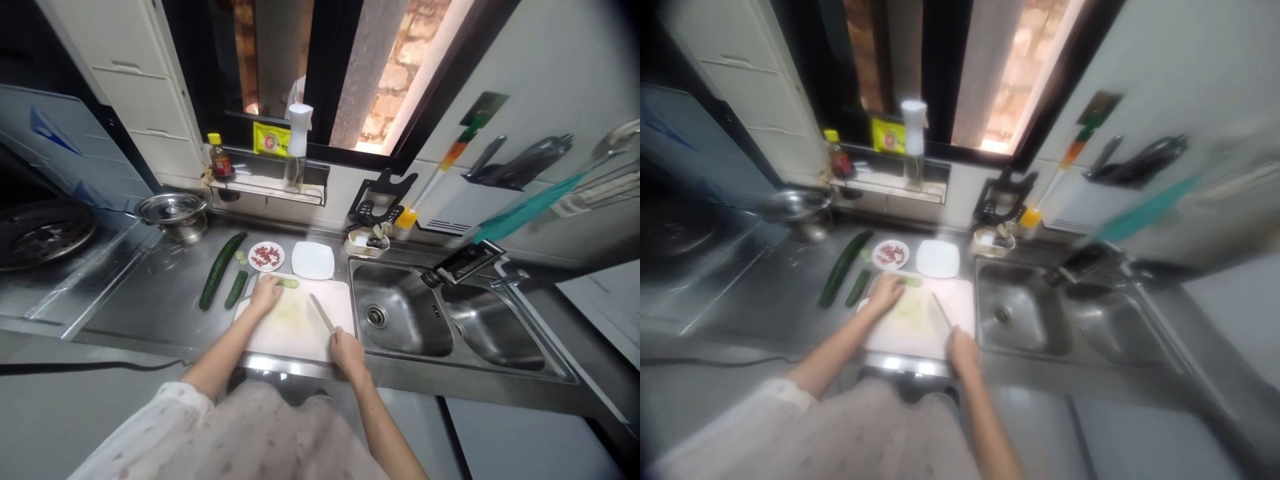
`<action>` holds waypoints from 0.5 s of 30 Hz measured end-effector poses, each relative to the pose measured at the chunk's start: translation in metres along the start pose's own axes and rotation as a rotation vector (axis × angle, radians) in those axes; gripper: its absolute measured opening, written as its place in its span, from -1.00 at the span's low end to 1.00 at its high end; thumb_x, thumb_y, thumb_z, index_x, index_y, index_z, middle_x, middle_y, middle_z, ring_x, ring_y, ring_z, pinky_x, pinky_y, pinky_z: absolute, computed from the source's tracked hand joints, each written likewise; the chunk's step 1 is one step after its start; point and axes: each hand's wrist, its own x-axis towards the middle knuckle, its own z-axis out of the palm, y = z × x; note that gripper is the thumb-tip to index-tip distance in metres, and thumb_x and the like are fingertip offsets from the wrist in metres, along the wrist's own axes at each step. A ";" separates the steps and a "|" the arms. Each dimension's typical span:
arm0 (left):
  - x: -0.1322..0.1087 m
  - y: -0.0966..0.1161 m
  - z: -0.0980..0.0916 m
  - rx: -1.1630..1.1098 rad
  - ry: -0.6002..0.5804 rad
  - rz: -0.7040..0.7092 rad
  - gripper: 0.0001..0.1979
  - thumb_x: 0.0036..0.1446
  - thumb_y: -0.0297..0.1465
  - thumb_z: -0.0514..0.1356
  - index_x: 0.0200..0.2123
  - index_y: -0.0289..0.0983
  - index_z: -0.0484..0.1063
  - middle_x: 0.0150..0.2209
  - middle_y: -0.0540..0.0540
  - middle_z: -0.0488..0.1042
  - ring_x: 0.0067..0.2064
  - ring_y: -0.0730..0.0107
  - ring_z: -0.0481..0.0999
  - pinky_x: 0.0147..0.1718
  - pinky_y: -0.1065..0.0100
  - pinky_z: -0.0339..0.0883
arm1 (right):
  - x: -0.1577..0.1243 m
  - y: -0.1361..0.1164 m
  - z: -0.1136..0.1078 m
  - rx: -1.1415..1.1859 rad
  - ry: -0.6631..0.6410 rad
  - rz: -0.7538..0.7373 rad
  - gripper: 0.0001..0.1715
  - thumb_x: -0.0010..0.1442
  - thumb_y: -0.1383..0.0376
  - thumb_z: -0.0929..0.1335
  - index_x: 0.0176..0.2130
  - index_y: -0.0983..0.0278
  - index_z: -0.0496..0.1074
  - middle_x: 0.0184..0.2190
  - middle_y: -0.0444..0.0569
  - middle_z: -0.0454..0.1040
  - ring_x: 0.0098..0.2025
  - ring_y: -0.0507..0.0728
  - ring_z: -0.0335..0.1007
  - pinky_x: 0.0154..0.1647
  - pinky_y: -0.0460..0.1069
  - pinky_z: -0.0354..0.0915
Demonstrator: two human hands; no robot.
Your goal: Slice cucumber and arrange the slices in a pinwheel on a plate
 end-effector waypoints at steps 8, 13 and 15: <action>0.030 0.034 0.027 0.250 -0.152 0.097 -0.69 0.27 -0.30 0.01 -0.08 -0.22 0.49 -0.14 -0.21 0.42 -0.06 0.16 0.38 -0.09 0.25 0.21 | 0.004 0.003 0.008 0.011 -0.017 0.018 -0.65 0.33 0.31 0.11 -0.07 0.30 0.38 -0.19 0.17 0.54 -0.12 0.21 0.49 -0.25 -0.01 0.26; 0.042 0.037 0.032 0.332 -0.208 0.135 -0.70 0.26 -0.33 0.00 -0.15 -0.22 0.51 -0.12 -0.21 0.41 -0.05 0.15 0.37 -0.11 0.25 0.22 | 0.005 0.005 0.009 0.021 -0.011 0.016 -0.64 0.34 0.29 0.11 -0.07 0.29 0.39 -0.18 0.18 0.54 -0.12 0.21 0.49 -0.22 0.00 0.27; 0.045 0.038 0.033 0.348 -0.211 0.151 -0.71 0.25 -0.34 0.00 -0.18 -0.23 0.52 -0.10 -0.21 0.40 -0.04 0.13 0.37 -0.11 0.24 0.22 | 0.005 0.005 0.010 0.022 -0.016 0.022 -0.64 0.34 0.29 0.11 -0.07 0.28 0.39 -0.18 0.18 0.54 -0.11 0.20 0.49 -0.22 0.00 0.27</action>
